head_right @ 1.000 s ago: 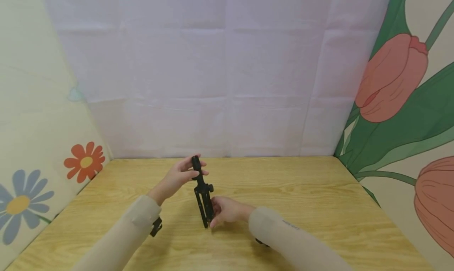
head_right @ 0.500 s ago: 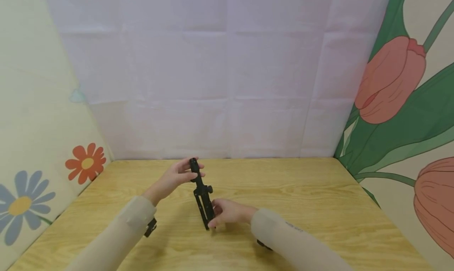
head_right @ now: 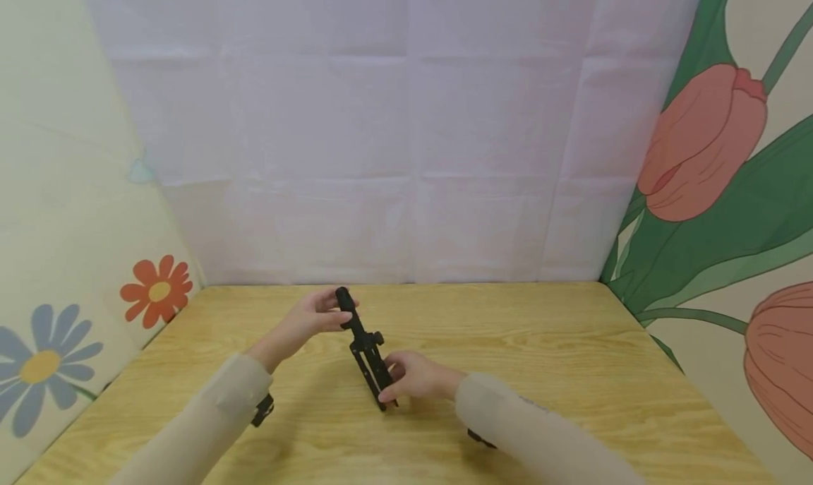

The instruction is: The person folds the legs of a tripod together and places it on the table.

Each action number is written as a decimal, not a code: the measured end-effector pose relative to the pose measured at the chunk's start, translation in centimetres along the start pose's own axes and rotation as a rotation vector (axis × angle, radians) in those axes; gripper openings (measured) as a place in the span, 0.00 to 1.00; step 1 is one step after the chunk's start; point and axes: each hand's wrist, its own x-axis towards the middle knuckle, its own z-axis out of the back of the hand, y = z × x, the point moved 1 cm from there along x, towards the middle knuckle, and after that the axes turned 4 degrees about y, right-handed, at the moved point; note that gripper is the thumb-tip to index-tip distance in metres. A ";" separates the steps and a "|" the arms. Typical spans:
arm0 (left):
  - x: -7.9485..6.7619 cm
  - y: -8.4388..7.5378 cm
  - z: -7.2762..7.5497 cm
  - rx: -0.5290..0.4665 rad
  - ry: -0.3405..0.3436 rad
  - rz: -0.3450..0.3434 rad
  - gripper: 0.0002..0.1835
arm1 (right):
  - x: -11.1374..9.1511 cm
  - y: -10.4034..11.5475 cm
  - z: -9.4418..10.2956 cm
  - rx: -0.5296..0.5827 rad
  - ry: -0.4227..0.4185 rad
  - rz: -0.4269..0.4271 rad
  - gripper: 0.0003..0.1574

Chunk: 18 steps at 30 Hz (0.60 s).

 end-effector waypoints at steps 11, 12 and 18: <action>-1.0 0.1 0.0 0.064 0.026 0.040 0.23 | -2.3 -0.2 2.5 -0.085 -0.069 -0.069 0.35; -1.1 0.1 0.0 0.073 0.028 0.031 0.21 | -2.5 -0.2 2.8 -0.092 -0.072 -0.076 0.36; -1.3 0.4 0.0 0.123 0.041 0.017 0.16 | -3.3 0.0 4.4 -0.076 -0.071 -0.047 0.35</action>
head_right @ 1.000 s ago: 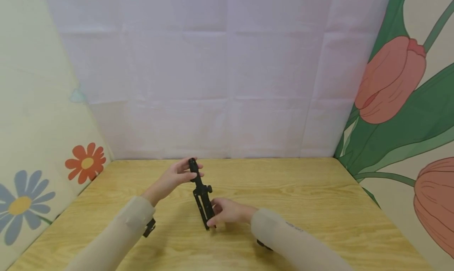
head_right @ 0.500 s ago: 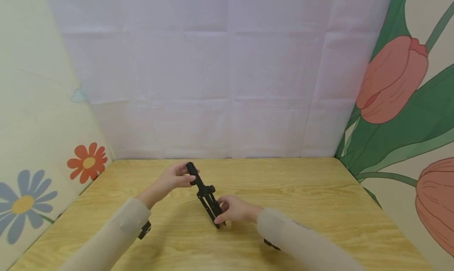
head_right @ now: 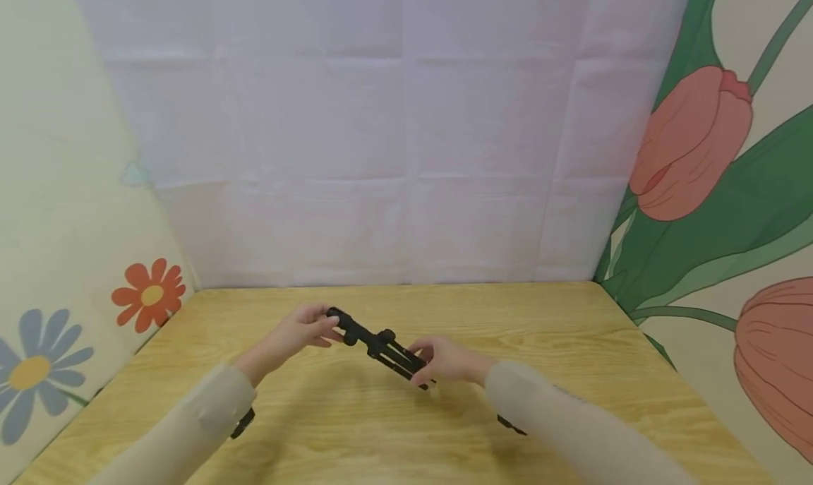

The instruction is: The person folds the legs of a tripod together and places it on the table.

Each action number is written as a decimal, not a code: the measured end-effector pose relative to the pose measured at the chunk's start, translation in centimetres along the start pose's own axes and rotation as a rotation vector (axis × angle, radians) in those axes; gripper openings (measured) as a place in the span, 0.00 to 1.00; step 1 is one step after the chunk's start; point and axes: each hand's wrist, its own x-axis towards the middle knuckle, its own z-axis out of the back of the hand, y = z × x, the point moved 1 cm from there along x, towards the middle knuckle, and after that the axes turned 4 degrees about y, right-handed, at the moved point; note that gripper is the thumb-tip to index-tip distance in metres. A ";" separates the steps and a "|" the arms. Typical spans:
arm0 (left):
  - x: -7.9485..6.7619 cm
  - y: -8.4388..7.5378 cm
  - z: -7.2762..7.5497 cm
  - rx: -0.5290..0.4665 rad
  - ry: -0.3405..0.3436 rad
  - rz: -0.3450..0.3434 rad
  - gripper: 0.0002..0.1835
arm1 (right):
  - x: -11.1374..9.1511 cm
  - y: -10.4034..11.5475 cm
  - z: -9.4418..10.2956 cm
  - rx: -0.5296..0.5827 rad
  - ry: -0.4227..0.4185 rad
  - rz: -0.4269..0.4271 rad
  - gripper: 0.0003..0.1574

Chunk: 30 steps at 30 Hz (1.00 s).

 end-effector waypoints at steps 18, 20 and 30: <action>-0.7 1.8 -0.9 0.026 -0.003 0.048 0.15 | -1.5 0.5 2.9 -0.106 -0.131 0.023 0.30; -0.7 1.9 -1.1 0.031 -0.009 0.048 0.15 | -1.6 0.5 3.0 -0.086 -0.146 0.023 0.31; -0.3 3.1 -2.4 0.101 -0.040 0.070 0.15 | -1.7 0.0 3.7 -0.037 -0.229 0.007 0.32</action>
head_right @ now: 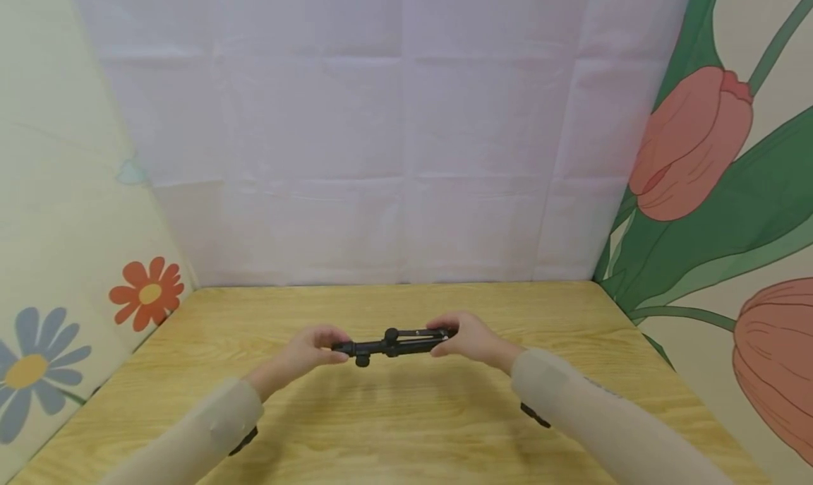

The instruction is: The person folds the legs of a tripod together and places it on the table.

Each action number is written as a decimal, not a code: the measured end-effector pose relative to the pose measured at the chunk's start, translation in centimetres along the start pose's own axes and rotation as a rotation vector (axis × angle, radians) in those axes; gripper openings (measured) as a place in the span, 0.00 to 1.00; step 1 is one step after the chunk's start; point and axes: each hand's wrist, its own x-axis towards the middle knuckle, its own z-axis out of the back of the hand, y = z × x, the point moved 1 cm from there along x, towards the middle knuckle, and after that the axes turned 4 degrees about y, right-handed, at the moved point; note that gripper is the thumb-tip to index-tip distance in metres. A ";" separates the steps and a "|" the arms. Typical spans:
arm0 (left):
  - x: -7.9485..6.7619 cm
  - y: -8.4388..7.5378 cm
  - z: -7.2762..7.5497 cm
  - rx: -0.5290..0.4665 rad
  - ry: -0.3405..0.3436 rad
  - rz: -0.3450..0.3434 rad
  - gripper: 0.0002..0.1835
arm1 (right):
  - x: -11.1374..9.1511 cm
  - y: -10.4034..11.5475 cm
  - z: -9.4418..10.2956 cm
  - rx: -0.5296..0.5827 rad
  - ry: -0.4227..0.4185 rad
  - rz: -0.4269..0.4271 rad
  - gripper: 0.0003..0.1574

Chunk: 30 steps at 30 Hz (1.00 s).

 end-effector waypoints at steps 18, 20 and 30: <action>1.4 1.1 -2.2 0.048 -0.060 -0.091 0.16 | 0.4 -2.4 -0.9 0.136 -0.084 -0.065 0.35; 1.6 1.2 -2.4 0.059 -0.060 -0.099 0.15 | 0.4 -2.6 -1.2 0.146 -0.093 -0.078 0.35; 1.9 1.9 -3.0 0.088 -0.068 0.019 0.14 | 0.3 -3.3 -2.3 0.188 -0.097 -0.101 0.35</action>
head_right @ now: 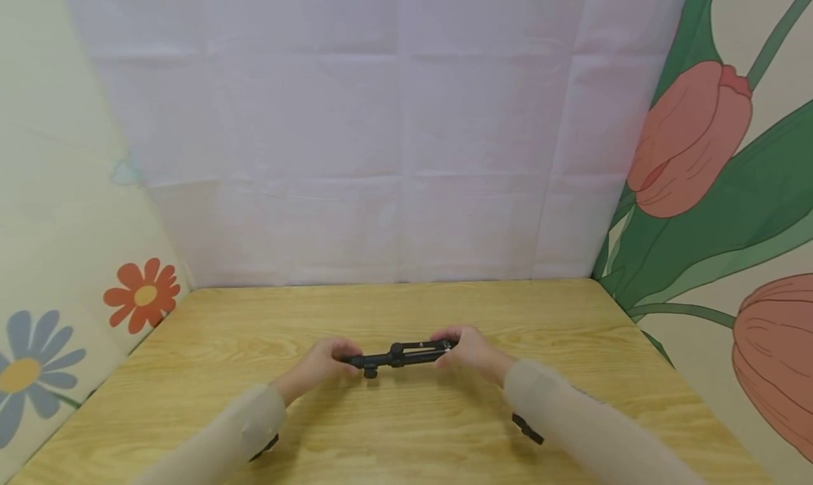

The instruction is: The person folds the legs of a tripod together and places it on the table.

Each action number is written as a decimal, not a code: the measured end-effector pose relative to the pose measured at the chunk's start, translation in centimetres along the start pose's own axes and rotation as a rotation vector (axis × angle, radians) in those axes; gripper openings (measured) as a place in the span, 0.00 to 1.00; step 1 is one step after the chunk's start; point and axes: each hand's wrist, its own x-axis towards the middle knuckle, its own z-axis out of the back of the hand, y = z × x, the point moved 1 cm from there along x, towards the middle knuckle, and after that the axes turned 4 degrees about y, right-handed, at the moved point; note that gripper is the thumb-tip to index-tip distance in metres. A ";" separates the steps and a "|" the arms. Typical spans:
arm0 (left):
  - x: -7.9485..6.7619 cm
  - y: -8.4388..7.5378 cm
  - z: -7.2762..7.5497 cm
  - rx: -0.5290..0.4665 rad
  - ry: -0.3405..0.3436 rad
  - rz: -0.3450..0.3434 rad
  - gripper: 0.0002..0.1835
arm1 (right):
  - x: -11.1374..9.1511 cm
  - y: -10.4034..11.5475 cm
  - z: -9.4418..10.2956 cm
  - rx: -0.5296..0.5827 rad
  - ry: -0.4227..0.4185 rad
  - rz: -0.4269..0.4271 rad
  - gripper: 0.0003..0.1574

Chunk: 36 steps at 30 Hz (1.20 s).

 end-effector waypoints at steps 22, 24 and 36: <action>0.3 0.3 -0.2 0.047 0.025 0.038 0.13 | 0.6 -1.0 -0.8 -0.087 -0.022 -0.048 0.33; 0.2 0.3 -0.3 0.050 0.032 0.029 0.13 | 0.6 -1.1 -0.9 -0.084 -0.016 -0.045 0.32; 0.0 0.3 -0.2 0.064 0.030 0.015 0.12 | 0.9 -1.3 -0.8 -0.042 0.092 -0.003 0.30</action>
